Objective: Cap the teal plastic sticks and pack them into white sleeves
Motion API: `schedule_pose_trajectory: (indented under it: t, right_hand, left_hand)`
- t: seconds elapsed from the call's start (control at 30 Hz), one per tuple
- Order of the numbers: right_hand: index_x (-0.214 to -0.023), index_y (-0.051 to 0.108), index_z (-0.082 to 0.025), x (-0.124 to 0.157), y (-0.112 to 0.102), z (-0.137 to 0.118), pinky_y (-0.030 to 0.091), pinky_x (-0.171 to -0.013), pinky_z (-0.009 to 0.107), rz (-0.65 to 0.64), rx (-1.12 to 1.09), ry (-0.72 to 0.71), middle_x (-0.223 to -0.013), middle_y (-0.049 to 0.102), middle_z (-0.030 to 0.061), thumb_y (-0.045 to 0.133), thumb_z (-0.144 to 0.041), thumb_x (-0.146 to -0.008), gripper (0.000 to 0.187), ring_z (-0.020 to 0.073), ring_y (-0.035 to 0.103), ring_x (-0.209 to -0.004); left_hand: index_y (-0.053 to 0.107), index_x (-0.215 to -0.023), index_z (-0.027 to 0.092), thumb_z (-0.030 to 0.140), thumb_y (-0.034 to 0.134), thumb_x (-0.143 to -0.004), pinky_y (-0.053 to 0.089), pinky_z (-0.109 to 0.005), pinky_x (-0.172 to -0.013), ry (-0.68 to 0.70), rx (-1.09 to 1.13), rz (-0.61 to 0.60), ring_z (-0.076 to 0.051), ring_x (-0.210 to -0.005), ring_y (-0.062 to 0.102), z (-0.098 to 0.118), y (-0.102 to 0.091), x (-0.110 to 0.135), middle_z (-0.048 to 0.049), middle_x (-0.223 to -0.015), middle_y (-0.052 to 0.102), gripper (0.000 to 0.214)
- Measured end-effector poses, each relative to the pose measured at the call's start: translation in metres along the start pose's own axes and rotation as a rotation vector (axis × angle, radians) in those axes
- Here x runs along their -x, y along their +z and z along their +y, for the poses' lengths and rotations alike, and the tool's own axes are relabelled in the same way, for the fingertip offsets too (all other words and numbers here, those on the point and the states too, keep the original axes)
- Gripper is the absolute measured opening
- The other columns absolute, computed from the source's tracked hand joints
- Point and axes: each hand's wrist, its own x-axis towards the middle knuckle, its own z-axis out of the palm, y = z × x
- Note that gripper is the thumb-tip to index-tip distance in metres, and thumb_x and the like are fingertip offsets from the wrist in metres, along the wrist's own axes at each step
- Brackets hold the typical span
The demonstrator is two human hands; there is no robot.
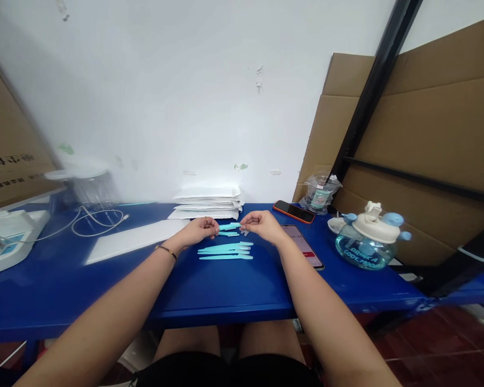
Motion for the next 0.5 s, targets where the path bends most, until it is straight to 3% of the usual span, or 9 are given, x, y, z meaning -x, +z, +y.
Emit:
schedule_pose_trajectory:
  t: [0.1, 0.17, 0.23, 0.33, 0.4, 0.5]
  right_hand:
    - [-0.080, 0.065, -0.014, 0.001, -0.003, -0.001, 0.050, -0.073, 0.031, -0.130, 0.079, -0.001, -0.077, 0.069, 0.0052, 0.070, -0.033, -0.065, 0.024, 0.0164, 0.065, -0.073]
    - [-0.081, 0.066, -0.015, 0.000, -0.007, 0.002, 0.049, -0.074, 0.030, -0.134, 0.221, -0.049, -0.083, 0.068, 0.0053, 0.066, -0.031, -0.069, 0.020, 0.0161, 0.063, -0.076]
    - [-0.083, 0.068, -0.017, -0.002, -0.011, 0.008, 0.047, -0.072, 0.029, -0.057, 0.445, -0.102, -0.086, 0.065, 0.0053, 0.062, -0.027, -0.073, 0.015, 0.0153, 0.060, -0.075]
    - [-0.086, 0.069, -0.020, -0.005, -0.015, 0.020, 0.045, -0.069, 0.027, -0.028, 0.751, -0.128, -0.088, 0.060, 0.0047, 0.059, -0.018, -0.073, 0.017, 0.0146, 0.057, -0.073]
    - [-0.084, 0.068, -0.021, -0.007, -0.016, 0.025, 0.044, -0.069, 0.026, -0.071, 0.855, -0.126, -0.088, 0.058, 0.0048, 0.059, -0.017, -0.072, 0.016, 0.0149, 0.056, -0.075]
    - [-0.079, 0.066, -0.018, -0.009, -0.015, 0.029, 0.043, -0.069, 0.024, -0.091, 0.927, -0.124, -0.087, 0.058, 0.0057, 0.056, -0.019, -0.076, 0.010, 0.0149, 0.056, -0.075]
  left_hand:
    - [0.063, -0.075, 0.014, 0.035, 0.061, -0.065, 0.044, -0.024, -0.062, -0.016, -0.149, -0.095, -0.013, -0.066, 0.057, 0.002, 0.003, 0.002, -0.0043, -0.074, 0.065, 0.023]
    - [0.066, -0.076, 0.015, 0.039, 0.063, -0.064, 0.043, -0.024, -0.061, 0.010, -0.268, -0.137, -0.015, -0.068, 0.057, 0.003, 0.003, 0.002, -0.0042, -0.075, 0.066, 0.027]
    - [0.068, -0.079, 0.017, 0.044, 0.062, -0.066, 0.043, -0.024, -0.060, 0.039, -0.366, -0.097, -0.016, -0.069, 0.057, 0.002, 0.002, 0.002, -0.0044, -0.076, 0.066, 0.031]
    - [0.067, -0.088, 0.019, 0.041, 0.060, -0.069, 0.042, -0.026, -0.066, 0.104, -0.568, 0.072, -0.019, -0.077, 0.058, -0.003, -0.001, 0.000, -0.0057, -0.087, 0.065, 0.030]
    - [0.066, -0.092, 0.022, 0.036, 0.059, -0.071, 0.041, -0.027, -0.073, 0.139, -0.718, 0.140, -0.021, -0.085, 0.057, -0.007, -0.003, -0.001, -0.0063, -0.096, 0.063, 0.026]
    - [0.066, -0.087, 0.022, 0.032, 0.055, -0.074, 0.040, -0.027, -0.074, 0.137, -0.821, 0.129, -0.021, -0.086, 0.056, -0.012, -0.005, -0.004, -0.0059, -0.093, 0.063, 0.019]
